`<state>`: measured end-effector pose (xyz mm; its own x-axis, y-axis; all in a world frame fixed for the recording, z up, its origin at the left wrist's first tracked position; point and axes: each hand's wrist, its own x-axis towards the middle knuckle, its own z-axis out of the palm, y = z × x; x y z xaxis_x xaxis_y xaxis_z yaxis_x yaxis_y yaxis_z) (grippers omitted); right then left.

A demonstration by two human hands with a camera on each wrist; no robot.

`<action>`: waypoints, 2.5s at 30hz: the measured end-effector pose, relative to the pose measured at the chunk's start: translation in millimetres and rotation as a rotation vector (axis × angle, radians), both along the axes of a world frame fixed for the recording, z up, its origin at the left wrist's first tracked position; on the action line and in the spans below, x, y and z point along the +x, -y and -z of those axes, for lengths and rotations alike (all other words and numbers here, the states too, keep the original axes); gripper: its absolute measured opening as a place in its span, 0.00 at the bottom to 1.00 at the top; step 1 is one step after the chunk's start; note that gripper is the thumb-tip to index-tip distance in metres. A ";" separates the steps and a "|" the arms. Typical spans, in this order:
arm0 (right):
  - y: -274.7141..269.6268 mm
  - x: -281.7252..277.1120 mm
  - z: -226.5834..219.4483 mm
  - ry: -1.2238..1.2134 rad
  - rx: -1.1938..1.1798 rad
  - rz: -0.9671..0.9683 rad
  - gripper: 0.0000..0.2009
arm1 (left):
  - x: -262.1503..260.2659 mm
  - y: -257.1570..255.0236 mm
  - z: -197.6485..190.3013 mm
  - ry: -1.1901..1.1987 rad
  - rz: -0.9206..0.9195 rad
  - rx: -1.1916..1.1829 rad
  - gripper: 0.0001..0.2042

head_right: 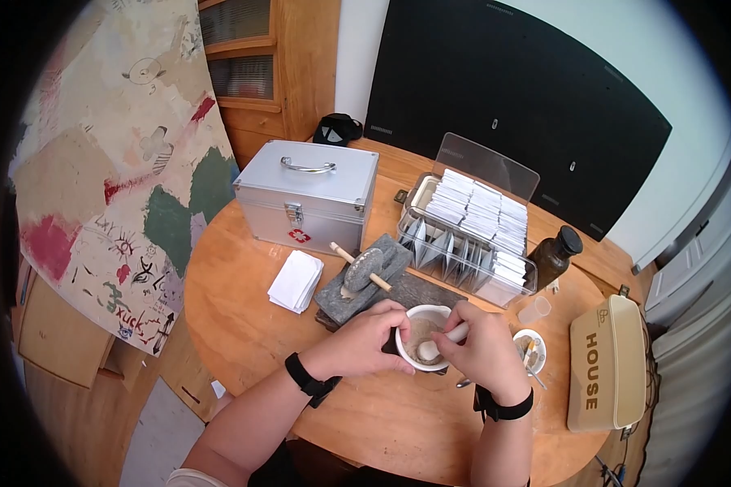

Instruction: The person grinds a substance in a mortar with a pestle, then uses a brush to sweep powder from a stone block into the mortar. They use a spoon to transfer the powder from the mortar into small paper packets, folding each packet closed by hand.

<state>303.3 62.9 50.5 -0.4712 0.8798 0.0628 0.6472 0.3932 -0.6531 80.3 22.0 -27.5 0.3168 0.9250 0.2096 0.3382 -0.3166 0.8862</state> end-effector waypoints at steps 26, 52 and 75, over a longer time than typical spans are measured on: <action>2.9 -0.9 -6.3 0.020 0.019 0.021 0.11 | 0.4 1.4 -1.8 -0.010 -0.005 -0.013 0.23; -3.5 -2.9 6.3 -0.035 0.115 0.046 0.11 | 0.8 -0.3 2.3 -0.004 -0.012 0.023 0.23; -1.0 -4.8 0.8 0.018 0.007 0.071 0.11 | 0.5 -0.4 1.7 0.005 -0.008 0.019 0.23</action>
